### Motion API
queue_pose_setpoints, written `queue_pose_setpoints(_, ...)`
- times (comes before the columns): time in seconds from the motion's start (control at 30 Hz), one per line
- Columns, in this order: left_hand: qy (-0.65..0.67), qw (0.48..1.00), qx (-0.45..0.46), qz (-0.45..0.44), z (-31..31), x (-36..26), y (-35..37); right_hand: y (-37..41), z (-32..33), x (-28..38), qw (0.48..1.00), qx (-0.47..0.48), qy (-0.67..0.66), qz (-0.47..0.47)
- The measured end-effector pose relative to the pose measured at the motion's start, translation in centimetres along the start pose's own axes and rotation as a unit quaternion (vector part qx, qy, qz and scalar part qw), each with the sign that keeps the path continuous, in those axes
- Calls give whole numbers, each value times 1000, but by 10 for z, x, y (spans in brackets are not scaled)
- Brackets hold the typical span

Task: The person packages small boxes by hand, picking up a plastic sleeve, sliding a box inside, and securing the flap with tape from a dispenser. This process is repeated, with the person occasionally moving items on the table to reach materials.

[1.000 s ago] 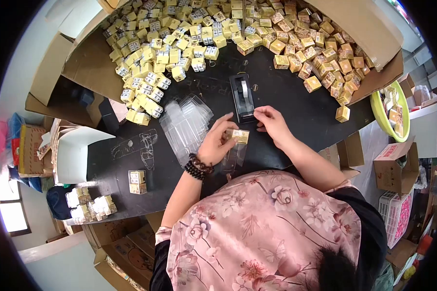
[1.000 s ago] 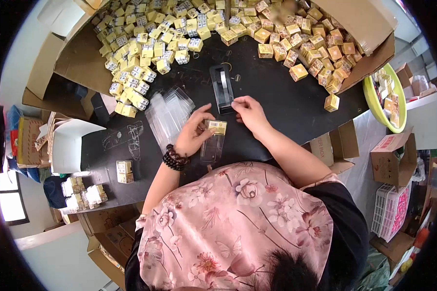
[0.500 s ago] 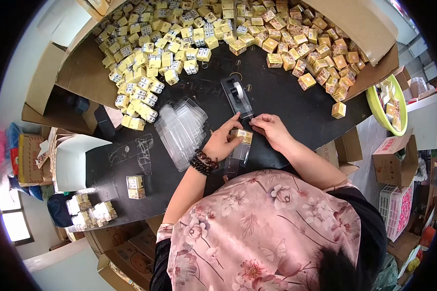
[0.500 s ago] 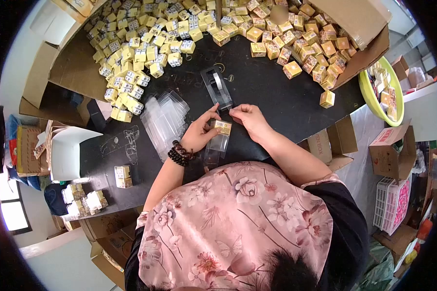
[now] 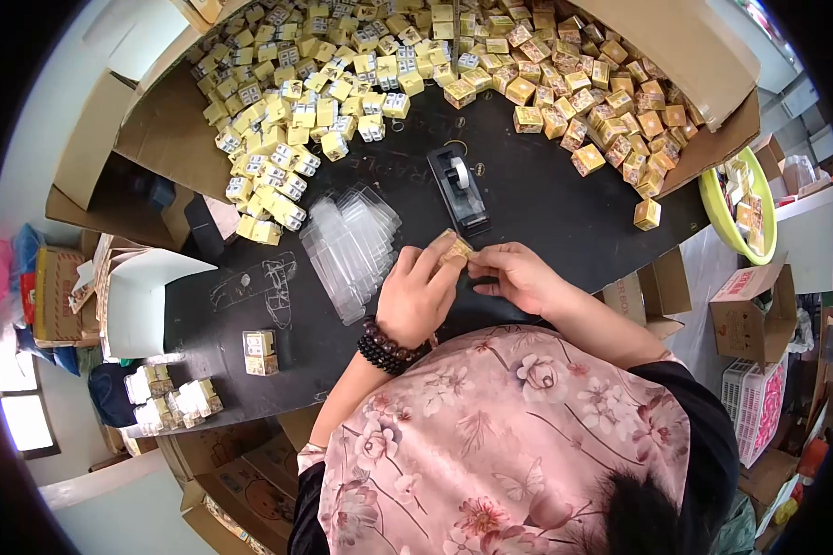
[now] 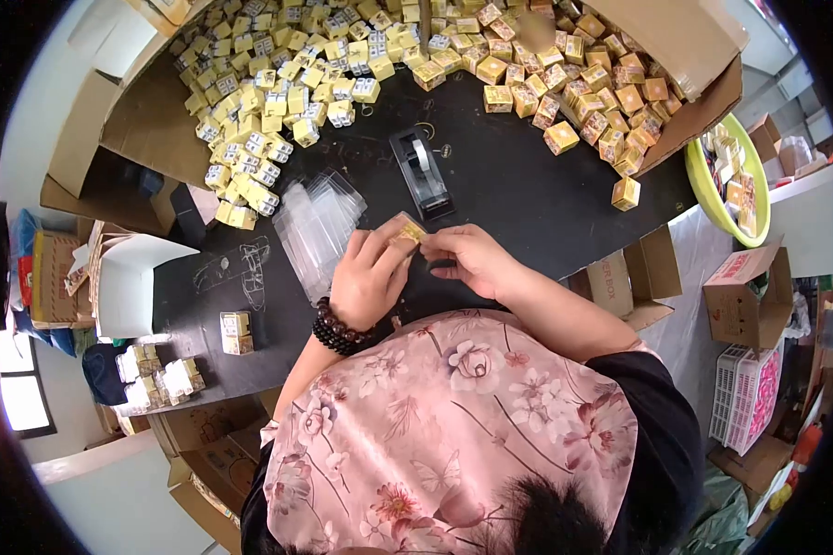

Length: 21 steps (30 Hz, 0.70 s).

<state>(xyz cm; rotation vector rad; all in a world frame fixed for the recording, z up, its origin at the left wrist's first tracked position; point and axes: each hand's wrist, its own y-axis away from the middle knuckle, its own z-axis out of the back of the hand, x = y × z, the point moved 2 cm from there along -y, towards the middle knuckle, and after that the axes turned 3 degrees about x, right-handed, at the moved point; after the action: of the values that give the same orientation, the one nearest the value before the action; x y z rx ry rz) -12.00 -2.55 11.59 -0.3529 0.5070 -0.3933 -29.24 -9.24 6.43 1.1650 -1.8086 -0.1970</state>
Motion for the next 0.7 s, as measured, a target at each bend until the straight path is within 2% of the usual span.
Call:
queue_pose_setpoints(0.1,-20,1000,1,-8,5,1,10,1,-5,-5,999,45,-19,-17)
queue_pose_setpoints(0.13,10,1000,-8,-4,5,2,13,-2,-10,-7,999,47,-15,-20)
queue_pose_setpoints(0.2,45,999,-27,12,14,5,19,-8,-24,-6,979,12,168,117)
queue_pose_setpoints(0.23,44,998,-30,15,15,6,25,-9,-31,-5,940,6,275,200)
queue_pose_setpoints(0.27,200,972,-57,108,13,10,34,-11,-40,-4,883,0,377,279)
queue_pose_setpoints(0.3,349,912,-84,197,11,15,43,-14,-48,-3,780,0,485,396)
queue_pose_setpoints(0.33,387,891,-97,216,12,19,50,-20,-55,0,779,5,488,395)
queue_pose_setpoints(0.4,494,815,-171,250,3,32,71,-37,-75,12,729,92,561,382)
queue_pose_setpoints(0.43,514,790,-211,259,-1,42,84,-47,-88,28,745,119,574,318)
queue_pose_setpoints(0.47,572,735,-208,299,0,52,102,-69,-92,41,738,124,557,361)
queue_pose_setpoints(0.5,626,674,-204,335,5,60,120,-98,-94,56,705,80,556,433)
queue_pose_setpoints(0.53,665,623,-188,367,16,59,127,-128,-97,76,707,39,562,428)
queue_pose_setpoints(0.57,670,618,-146,385,22,60,138,-171,-91,91,637,-24,611,470)
queue_pose_setpoints(0.6,672,612,-107,403,29,61,149,-199,-94,107,606,-91,662,431)
queue_pose_setpoints(0.63,656,629,-43,415,36,59,161,-231,-92,117,560,-131,706,413)
queue_pose_setpoints(0.67,637,668,57,379,44,60,171,-244,-96,126,537,-145,734,389)
queue_pose_setpoints(0.7,652,677,159,302,46,64,183,-266,-91,132,531,-132,758,355)
